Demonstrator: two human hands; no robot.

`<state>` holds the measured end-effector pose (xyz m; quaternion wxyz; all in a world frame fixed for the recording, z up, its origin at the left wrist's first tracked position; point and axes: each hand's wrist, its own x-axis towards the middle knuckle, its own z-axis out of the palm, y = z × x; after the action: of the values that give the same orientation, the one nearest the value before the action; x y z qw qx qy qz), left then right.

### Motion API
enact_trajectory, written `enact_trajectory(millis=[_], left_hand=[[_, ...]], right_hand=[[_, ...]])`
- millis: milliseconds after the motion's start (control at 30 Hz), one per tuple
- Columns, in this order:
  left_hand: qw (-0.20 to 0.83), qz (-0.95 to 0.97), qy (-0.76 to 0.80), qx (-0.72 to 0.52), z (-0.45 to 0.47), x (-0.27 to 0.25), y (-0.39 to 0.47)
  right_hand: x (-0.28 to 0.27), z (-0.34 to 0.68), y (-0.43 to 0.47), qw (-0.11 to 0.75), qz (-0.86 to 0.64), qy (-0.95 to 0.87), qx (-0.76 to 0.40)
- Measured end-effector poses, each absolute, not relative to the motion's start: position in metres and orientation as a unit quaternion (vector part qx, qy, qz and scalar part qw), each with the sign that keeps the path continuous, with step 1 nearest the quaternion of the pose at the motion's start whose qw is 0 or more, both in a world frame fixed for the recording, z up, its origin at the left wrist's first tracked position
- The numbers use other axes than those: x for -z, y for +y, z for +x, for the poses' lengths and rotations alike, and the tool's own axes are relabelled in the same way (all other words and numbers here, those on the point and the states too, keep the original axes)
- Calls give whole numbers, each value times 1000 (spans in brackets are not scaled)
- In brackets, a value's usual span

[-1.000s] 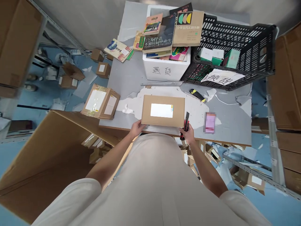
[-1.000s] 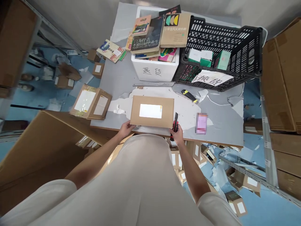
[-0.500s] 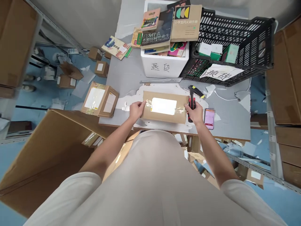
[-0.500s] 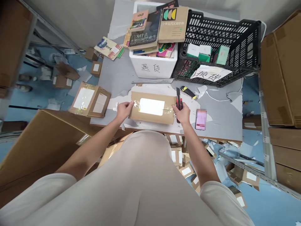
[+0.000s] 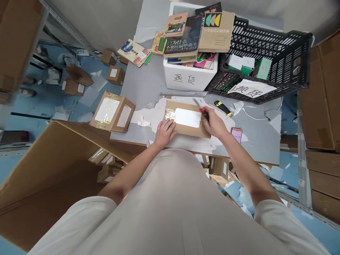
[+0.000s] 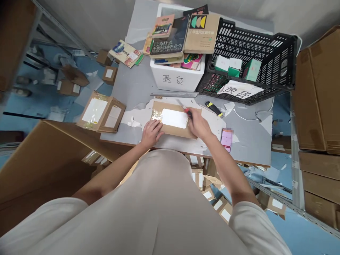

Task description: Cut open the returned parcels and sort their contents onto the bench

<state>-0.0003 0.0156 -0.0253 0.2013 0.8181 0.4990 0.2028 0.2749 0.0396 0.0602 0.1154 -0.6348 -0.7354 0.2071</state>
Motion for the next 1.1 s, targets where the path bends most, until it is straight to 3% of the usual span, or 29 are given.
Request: enact_trajectory(millis=[167, 433, 700, 1100], left_hand=[[196, 818, 501, -204, -2, 27, 18], [200, 818, 493, -218, -4, 30, 19], [199, 811, 509, -208, -2, 34, 18], [217, 792, 529, -215, 1, 40, 19]], right_hand=[[-74, 227, 67, -74, -454, -860, -223], [-81, 203, 85, -186, -430, -868, -165], [-81, 210, 72, -245, -454, -851, -102], [-89, 366, -1, -199, -568, -792, -101]])
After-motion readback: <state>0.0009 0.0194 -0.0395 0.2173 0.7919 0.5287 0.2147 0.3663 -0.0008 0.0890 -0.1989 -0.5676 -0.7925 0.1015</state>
